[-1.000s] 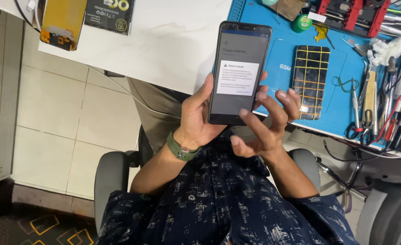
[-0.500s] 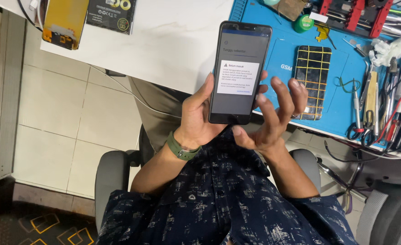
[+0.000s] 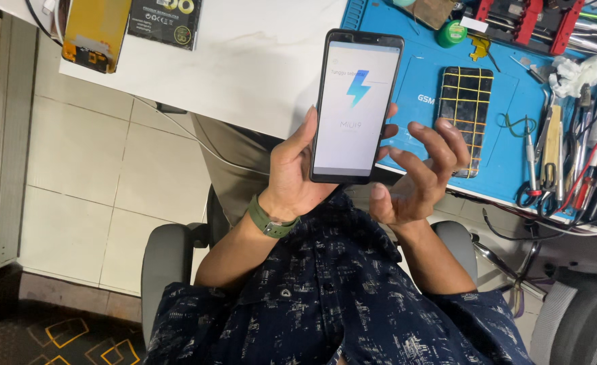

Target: The person holds a smartphone and navigates through the initial setup screens, including network connection and SIM card options. They interact with the touchscreen to proceed through the setup wizard and eventually reach the MIUI9 boot screen.

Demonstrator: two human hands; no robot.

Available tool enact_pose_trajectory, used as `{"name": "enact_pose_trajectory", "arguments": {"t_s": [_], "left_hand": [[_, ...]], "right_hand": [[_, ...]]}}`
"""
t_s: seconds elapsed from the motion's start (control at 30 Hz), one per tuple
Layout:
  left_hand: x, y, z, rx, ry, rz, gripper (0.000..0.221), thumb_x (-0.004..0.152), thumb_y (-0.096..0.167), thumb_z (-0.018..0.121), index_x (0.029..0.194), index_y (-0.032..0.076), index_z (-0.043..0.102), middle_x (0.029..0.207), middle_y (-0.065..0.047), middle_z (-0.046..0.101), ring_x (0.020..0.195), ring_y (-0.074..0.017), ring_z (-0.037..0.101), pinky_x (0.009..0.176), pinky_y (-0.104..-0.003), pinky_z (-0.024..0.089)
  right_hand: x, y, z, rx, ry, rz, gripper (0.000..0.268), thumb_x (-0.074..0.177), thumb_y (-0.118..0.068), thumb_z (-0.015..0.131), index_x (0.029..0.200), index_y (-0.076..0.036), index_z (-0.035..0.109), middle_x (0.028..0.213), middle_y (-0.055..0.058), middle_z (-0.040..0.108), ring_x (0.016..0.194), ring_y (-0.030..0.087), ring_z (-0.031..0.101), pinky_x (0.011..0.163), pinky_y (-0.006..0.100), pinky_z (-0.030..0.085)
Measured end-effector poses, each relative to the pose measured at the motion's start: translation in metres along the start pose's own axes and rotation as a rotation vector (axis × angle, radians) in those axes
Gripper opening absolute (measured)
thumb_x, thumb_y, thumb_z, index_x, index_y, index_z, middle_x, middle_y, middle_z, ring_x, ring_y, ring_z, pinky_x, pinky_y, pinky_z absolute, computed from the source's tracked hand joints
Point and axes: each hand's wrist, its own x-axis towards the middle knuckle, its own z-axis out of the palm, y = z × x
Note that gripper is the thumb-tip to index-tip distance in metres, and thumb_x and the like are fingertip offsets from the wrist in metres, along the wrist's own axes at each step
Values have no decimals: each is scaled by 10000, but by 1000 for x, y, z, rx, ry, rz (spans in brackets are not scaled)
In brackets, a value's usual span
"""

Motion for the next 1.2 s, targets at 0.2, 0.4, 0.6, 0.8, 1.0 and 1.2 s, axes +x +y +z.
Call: {"name": "enact_pose_trajectory", "arguments": {"t_s": [0.2,0.4,0.6,0.8,1.0,1.2], "left_hand": [[1,1,3,13,36,-7,891,1059,533,548,1749,5,348,1704,-314,475,1511,-436,540,1255,-552,471],[1,3,1,-3,39,-17,906,1045,532,568,1757,20,341,1702,-310,474,1519,-436,531,1268,-544,454],[-3,10,-2,-6,16,32,811,1133,525,475,1755,18,359,1684,-301,503,1502,-450,554,1273,-523,466],[-4,19,1,13,25,62,831,1112,513,458,1752,-3,335,1708,-318,462,1520,-471,526,1288,-559,454],[-1,43,18,-47,111,72,869,1039,484,449,1757,20,290,1745,-345,375,1559,-502,433,1311,-584,384],[-5,53,27,-13,94,131,871,1027,472,460,1760,39,278,1757,-364,357,1549,-517,437,1300,-601,388]], "right_hand": [[-2,-1,2,-5,-28,9,405,1140,-471,522,1204,-101,676,1399,182,627,1432,363,450,1200,576,429],[-2,0,4,14,-37,18,373,1161,-450,515,1232,-111,652,1398,177,630,1401,380,481,1195,582,444],[2,-4,10,17,-31,-16,410,1160,-401,504,1170,-56,724,1334,231,650,1354,412,495,1145,600,475],[-6,-9,18,71,9,5,346,1155,-358,505,1173,-44,651,1223,230,678,1238,384,535,1088,559,500],[-61,-30,41,375,-202,-77,220,1094,-141,520,936,-26,619,798,123,667,704,306,601,682,432,522],[-143,3,117,63,-1155,760,436,1079,-374,438,980,-12,660,1014,262,701,985,504,662,799,600,483]]}}
